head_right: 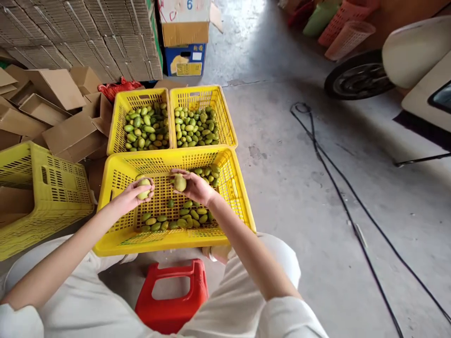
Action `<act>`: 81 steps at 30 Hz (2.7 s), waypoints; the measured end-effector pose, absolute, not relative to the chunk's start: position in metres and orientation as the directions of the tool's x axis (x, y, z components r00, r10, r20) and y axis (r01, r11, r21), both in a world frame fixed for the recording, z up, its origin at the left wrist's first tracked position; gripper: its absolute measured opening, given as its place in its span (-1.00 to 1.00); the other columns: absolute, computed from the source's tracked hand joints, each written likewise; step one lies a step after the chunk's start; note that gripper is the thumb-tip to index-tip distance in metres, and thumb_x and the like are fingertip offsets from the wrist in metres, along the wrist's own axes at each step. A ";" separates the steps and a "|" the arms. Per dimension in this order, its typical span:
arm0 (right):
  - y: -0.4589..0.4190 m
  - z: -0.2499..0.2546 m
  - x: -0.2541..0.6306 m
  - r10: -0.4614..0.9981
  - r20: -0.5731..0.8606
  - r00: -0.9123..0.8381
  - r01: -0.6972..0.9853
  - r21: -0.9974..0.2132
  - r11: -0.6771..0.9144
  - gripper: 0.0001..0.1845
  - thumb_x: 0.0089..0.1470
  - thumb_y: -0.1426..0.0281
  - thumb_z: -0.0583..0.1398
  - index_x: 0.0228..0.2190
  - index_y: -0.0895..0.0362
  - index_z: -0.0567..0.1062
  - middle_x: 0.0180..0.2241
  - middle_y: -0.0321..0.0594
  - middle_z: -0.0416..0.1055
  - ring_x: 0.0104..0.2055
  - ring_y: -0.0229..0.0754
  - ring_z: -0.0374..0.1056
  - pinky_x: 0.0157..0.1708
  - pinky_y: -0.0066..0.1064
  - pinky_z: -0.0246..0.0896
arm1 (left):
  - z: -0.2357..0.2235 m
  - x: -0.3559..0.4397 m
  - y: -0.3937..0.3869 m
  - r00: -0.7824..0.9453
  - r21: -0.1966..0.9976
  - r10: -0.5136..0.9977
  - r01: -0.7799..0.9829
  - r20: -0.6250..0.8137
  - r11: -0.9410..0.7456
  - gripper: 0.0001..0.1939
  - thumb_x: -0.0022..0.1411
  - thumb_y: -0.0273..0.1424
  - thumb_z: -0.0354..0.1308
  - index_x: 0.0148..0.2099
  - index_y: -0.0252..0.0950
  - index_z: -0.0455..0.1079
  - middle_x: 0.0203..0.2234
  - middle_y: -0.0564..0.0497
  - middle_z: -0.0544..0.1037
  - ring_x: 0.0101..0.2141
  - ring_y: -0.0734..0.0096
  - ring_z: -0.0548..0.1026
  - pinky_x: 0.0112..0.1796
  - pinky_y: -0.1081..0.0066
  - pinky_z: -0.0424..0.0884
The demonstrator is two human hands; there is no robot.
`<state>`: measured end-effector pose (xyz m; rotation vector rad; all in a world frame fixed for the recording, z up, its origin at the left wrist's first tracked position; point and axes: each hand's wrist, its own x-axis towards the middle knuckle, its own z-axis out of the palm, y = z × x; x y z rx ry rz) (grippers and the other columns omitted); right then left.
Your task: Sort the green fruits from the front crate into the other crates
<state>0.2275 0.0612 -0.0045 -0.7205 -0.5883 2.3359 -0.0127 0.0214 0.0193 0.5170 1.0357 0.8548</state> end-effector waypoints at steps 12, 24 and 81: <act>-0.012 0.022 0.227 0.670 -0.521 -0.529 -0.467 -0.480 -0.743 -0.61 -0.24 0.40 0.48 -0.42 0.18 0.41 -0.57 -0.39 0.34 -0.59 -0.38 0.29 -0.63 -0.58 0.16 | 0.051 0.021 -0.032 0.364 0.609 0.757 -0.450 -0.543 0.653 -0.67 -0.03 -0.43 0.43 -0.25 -0.30 0.37 -0.45 0.08 0.44 -0.51 0.57 0.44 -0.58 0.61 0.31; -0.008 0.033 0.245 0.720 -0.572 -0.393 -0.503 -0.521 -0.689 -0.66 -0.03 0.45 0.28 -0.15 0.12 0.44 -0.29 -0.25 0.49 -0.27 -0.21 0.46 -0.27 -0.39 0.41 | 0.074 0.008 -0.016 0.139 0.538 0.731 -0.588 -0.668 0.604 -0.88 0.21 -0.47 0.14 -0.19 -0.37 0.42 -0.31 -0.12 0.54 -0.31 0.32 0.55 -0.31 0.37 0.54; -0.008 0.019 0.227 0.677 -0.591 -0.439 -0.475 -0.487 -0.733 -0.78 -0.04 0.45 0.20 -0.26 0.16 0.50 -0.28 -0.19 0.52 -0.32 -0.20 0.44 -0.30 -0.39 0.42 | 0.048 0.014 -0.032 0.285 0.427 0.684 -0.606 -0.672 0.672 -0.77 0.16 -0.41 0.24 -0.13 -0.36 0.37 -0.35 -0.10 0.55 -0.39 0.36 0.54 -0.38 0.41 0.52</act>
